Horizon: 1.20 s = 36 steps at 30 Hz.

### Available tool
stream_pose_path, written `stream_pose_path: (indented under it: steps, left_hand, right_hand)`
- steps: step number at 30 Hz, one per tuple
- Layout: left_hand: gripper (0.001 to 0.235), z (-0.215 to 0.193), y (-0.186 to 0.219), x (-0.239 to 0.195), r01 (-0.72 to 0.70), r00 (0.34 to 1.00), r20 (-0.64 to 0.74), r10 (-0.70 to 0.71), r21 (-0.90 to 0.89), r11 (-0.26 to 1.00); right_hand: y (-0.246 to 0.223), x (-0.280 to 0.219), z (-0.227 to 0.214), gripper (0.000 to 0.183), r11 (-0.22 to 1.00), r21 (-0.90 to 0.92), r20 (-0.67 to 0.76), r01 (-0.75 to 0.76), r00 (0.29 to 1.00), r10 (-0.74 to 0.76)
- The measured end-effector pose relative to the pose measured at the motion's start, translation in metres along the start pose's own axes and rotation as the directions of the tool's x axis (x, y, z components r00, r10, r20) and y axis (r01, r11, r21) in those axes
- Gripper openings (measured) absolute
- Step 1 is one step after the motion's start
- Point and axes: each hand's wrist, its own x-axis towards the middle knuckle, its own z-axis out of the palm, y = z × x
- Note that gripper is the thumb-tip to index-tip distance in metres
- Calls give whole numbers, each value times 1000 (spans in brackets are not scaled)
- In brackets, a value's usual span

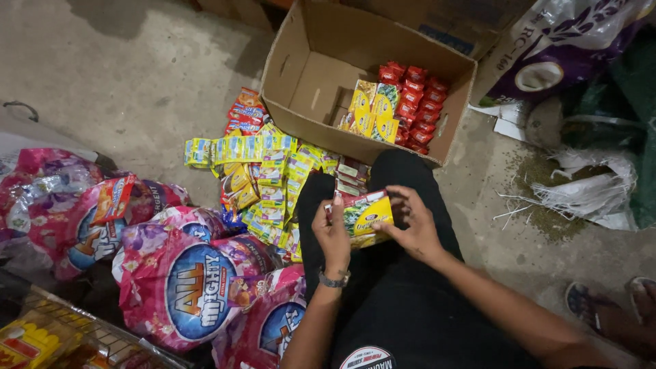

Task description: The person sorts and packs sachet strips into a cardboard box in a storage area.

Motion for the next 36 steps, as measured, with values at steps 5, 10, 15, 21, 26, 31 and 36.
stream_pose_path:
  steps: [5,10,15,21,26,31,36]
  left_hand:
    - [31,2,4,0,18,1000,25,-17,-39,999]
    - [30,4,-2,-1,9,995,97,4,-129,992]
    - [16,10,16,-4,-78,977,191,94,-91,993]
    - [20,10,20,-4,-126,978,174,115,52,991]
    - [23,8,8,-2,-131,978,170,119,59,990]
    - [21,10,18,8,-127,962,244,120,13,992]
    - [32,0,16,22,-135,976,172,135,-10,991]
  right_hand:
    - [49,-4,1,44,996,93,-109,-15,994,26]
    - [50,3,2,24,974,-99,-187,206,957,-222]
    - [24,8,8,14,994,105,-248,-12,968,38]
    - [32,11,4,15,995,94,-227,40,974,-18]
    - [9,20,1,38,975,220,-59,-18,998,31]
    - [74,25,-20,39,958,142,194,-249,956,219]
    - [71,55,-41,45,883,393,-100,-256,943,318]
